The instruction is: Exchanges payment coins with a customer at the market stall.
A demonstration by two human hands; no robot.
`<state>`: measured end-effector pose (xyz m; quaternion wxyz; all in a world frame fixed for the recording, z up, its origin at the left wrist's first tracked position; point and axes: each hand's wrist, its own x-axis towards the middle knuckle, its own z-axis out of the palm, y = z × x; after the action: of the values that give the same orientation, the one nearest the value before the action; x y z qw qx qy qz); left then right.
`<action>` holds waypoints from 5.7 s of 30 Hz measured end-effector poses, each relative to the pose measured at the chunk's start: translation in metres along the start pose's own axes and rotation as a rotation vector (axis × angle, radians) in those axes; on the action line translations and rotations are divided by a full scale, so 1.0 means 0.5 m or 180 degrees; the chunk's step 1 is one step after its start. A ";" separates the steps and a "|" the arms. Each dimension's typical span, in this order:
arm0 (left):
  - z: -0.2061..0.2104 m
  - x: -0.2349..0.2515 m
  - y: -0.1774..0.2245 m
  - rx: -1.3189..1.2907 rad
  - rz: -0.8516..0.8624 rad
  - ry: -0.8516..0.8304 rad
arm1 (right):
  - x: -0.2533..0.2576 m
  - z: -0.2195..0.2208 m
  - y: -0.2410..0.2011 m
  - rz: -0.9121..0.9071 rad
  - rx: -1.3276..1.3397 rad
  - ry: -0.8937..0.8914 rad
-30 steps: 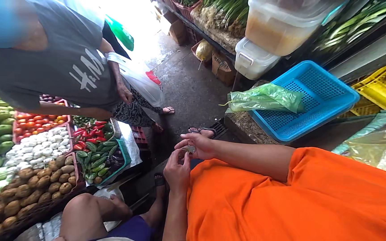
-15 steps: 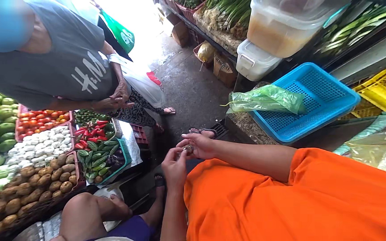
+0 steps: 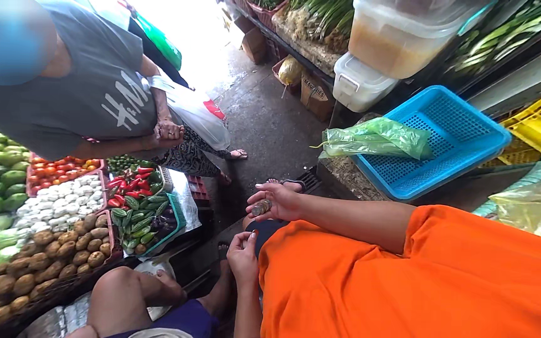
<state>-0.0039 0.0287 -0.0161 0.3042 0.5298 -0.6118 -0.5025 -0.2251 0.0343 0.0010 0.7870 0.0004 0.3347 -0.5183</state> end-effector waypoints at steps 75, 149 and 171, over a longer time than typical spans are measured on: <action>0.018 0.111 0.018 -0.1687 -0.1308 0.0184 | 0.034 -0.099 0.039 -0.0027 -0.1507 0.0382; 0.076 0.197 0.052 -0.3229 -0.1609 0.0562 | 0.051 -0.114 0.090 0.0509 -0.0839 0.0223; 0.116 0.160 0.050 -0.3092 -0.1638 0.0220 | 0.048 -0.119 0.092 0.0637 -0.1089 -0.0142</action>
<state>-0.0851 -0.0321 -0.0235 0.4010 0.4771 -0.1500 -0.7675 -0.2130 0.0566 -0.0739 0.8304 -0.1116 0.3986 -0.3729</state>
